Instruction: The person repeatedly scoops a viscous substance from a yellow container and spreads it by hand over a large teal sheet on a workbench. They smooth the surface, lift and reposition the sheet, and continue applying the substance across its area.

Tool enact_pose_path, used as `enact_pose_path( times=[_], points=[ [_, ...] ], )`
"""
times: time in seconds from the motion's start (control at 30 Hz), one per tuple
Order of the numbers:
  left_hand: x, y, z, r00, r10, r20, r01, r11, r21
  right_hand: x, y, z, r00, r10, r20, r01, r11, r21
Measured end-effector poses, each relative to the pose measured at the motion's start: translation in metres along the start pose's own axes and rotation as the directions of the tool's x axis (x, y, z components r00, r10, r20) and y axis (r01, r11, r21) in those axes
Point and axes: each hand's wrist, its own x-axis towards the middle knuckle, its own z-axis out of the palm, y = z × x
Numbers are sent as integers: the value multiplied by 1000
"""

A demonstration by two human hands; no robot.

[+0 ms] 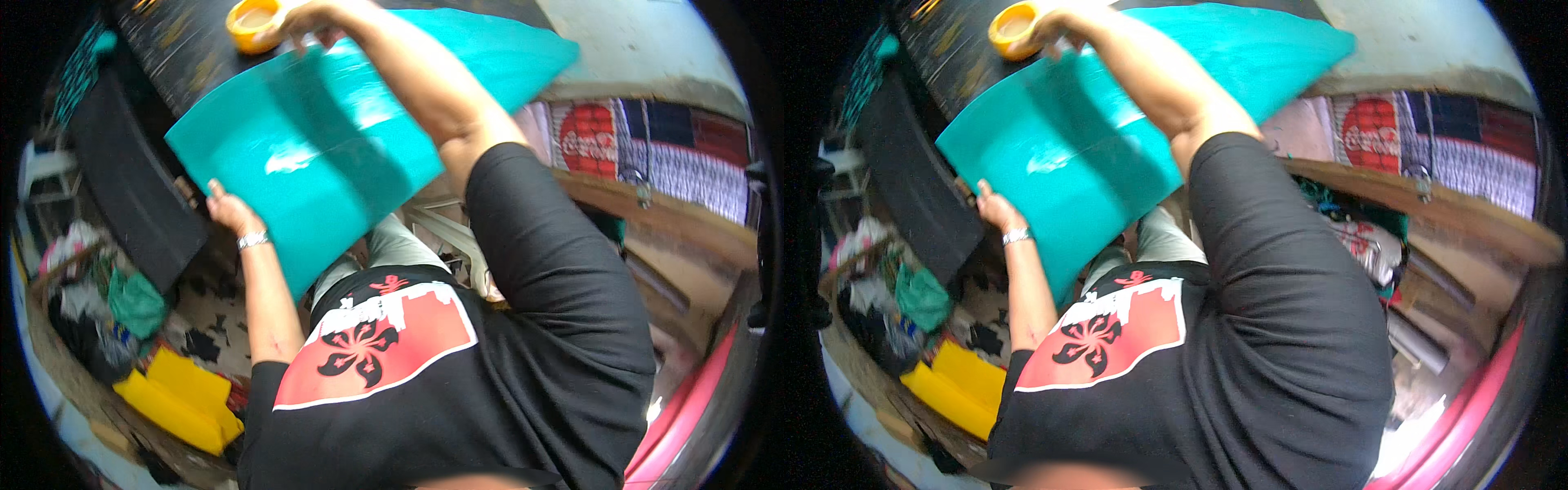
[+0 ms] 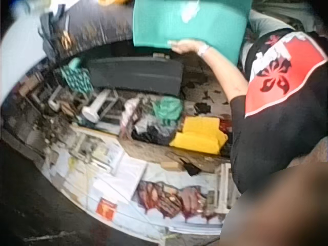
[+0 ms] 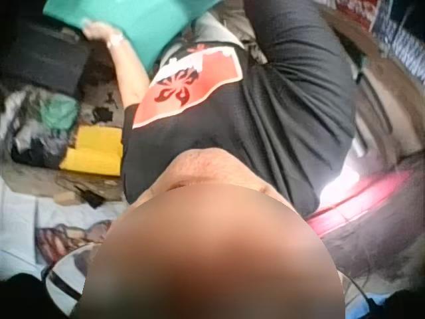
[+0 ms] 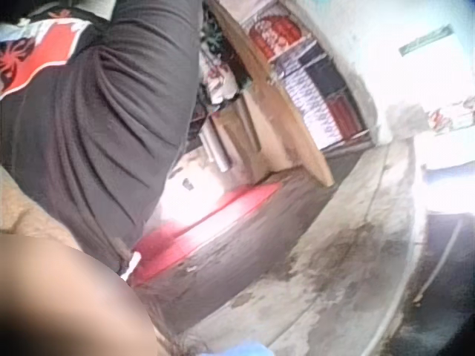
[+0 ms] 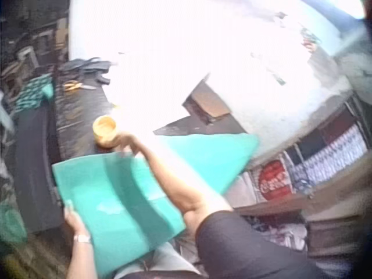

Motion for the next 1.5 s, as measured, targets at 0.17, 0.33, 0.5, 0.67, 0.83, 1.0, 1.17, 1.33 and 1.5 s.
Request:
enact_pose_path(
  times=[0.17,0.33,0.5,0.67,0.83,1.0,1.17,1.33,1.5],
  points=[
    [10,-6,-5,1000,8,1,-8,996,85,-81,91,55,953,-303,18,282,906,315],
    [30,-17,-13,997,-16,80,12,999,40,-192,229,129,800,-199,-566,443,832,334],
    [46,-17,-23,995,27,94,-37,994,102,-239,330,157,677,230,-699,215,847,487],
    [67,-18,-28,993,103,55,-112,972,209,-235,368,148,500,333,-799,323,785,529],
    [83,-18,-34,981,193,10,-184,921,344,-219,371,137,508,261,-821,384,785,487],
    [84,-13,-36,968,242,-60,-196,888,416,-210,389,138,477,270,-836,374,799,471],
    [83,-5,-38,958,272,-88,-213,884,416,-203,410,144,391,298,-870,402,795,454],
    [103,1,-37,985,141,-102,-101,938,331,-202,415,144,369,257,-893,499,756,424],
    [124,7,-46,983,167,-74,-129,923,363,-202,404,135,303,267,-915,617,677,402]
  ],
)
